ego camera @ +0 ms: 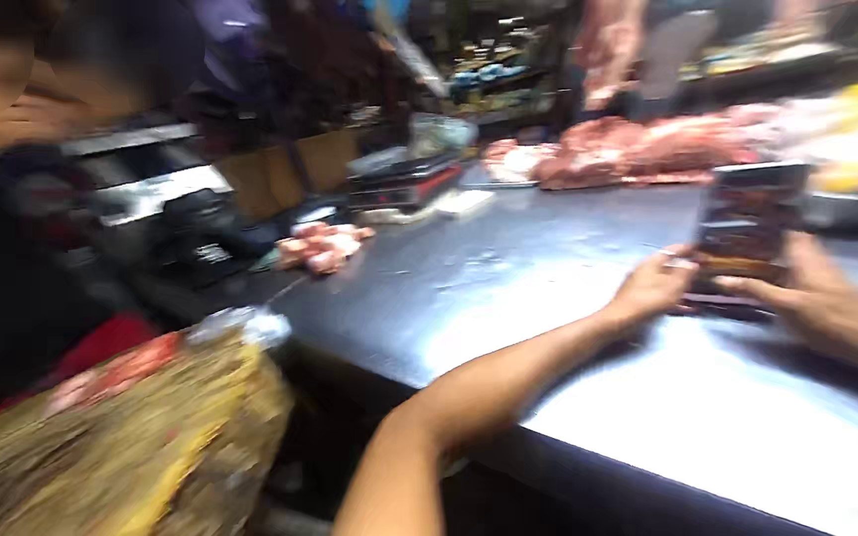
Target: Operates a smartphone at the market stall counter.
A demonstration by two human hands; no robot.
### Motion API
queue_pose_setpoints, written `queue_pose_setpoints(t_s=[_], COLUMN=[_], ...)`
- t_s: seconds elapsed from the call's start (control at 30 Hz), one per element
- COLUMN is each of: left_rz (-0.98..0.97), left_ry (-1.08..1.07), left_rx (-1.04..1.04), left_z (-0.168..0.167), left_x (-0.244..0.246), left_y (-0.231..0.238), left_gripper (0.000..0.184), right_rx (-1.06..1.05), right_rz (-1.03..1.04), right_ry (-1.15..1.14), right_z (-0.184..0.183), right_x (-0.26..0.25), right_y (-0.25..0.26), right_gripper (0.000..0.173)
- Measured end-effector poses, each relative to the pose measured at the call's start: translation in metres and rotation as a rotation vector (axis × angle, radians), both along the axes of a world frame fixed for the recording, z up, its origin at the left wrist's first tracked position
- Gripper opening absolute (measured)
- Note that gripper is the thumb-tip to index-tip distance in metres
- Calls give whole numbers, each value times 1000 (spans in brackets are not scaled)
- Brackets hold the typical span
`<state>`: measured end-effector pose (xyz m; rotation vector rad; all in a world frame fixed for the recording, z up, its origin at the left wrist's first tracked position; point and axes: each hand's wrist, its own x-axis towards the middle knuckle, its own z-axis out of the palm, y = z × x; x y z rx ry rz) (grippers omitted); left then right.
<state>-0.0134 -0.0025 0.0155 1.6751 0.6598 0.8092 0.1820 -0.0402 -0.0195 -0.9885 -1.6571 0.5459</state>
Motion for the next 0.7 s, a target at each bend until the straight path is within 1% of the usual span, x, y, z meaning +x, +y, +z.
queue_pose_setpoints(t_s=[0.03, 0.1, 0.17, 0.23, 0.33, 0.47, 0.7], left_rz=[-15, -25, 1, 8, 48, 92, 106], left_ry=[-13, -36, -11, -13, -30, -33, -66], left_rx=[3, 1, -12, -20, -39, -62, -107], left_z=[-10, -24, -20, -12, -14, -15, -13], left_x=[7, 15, 10, 10, 14, 16, 17], left_y=[12, 23, 14, 5, 7, 9, 7], left_gripper=[36, 38, 42, 39, 35, 36, 33], right_rx=[-74, -148, -149, -131, -140, -161, -186], right_rz=[-107, -183, -196, -181, -176, -173, -172], right_ry=[17, 16, 33, 57, 42, 24, 0], right_z=[5, 6, 0, -2, -4, 1, 5], right_x=[-4, -2, -2, 2, 4, 4, 3], right_y=[-8, -12, -5, -3, -5, -7, -8], right_gripper=[67, 72, 76, 76, 77, 73, 70])
